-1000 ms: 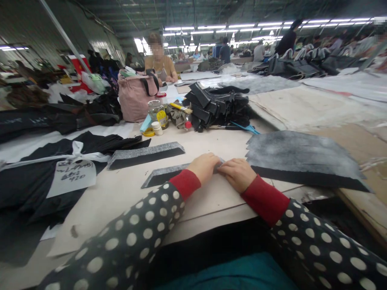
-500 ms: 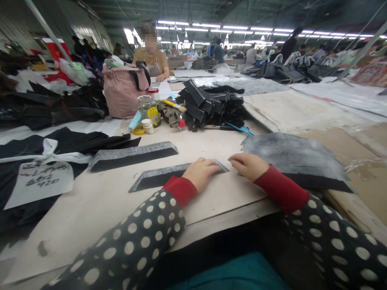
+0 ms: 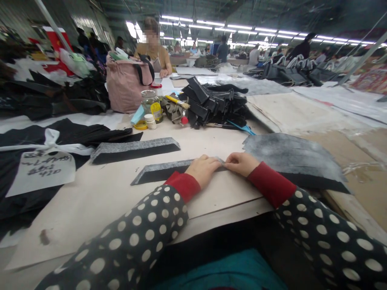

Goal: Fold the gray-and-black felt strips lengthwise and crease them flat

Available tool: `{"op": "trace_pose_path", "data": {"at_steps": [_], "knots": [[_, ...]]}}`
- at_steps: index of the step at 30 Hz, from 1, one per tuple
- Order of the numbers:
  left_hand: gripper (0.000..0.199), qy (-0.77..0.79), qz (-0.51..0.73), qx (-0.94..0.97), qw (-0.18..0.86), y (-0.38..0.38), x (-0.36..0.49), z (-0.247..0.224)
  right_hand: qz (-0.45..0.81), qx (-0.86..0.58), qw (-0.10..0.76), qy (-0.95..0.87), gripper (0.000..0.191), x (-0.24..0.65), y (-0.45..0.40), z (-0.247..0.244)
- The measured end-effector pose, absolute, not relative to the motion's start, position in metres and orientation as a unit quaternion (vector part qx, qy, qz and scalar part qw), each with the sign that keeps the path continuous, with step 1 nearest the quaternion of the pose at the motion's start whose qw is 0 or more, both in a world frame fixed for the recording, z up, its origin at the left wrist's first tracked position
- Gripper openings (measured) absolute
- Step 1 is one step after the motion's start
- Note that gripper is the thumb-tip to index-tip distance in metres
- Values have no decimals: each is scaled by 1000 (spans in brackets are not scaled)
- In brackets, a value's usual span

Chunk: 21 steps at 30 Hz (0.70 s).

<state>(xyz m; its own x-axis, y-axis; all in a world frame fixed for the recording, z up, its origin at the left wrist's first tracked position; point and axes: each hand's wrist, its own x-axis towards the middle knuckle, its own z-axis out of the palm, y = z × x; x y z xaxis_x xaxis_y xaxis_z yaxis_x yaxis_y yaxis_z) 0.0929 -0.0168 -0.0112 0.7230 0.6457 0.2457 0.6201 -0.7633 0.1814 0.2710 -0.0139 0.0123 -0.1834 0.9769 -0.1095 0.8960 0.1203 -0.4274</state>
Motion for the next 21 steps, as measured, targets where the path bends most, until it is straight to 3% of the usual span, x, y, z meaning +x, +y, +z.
{"op": "trace_pose_path", "data": {"at_steps": [12, 21], "knots": [[30, 354, 139, 924, 42, -17, 94, -10, 66, -556, 180, -808, 29, 264, -34, -2], [31, 386, 163, 907, 38, -19, 96, -7, -37, -519, 75, -850, 27, 255, -40, 0]]}}
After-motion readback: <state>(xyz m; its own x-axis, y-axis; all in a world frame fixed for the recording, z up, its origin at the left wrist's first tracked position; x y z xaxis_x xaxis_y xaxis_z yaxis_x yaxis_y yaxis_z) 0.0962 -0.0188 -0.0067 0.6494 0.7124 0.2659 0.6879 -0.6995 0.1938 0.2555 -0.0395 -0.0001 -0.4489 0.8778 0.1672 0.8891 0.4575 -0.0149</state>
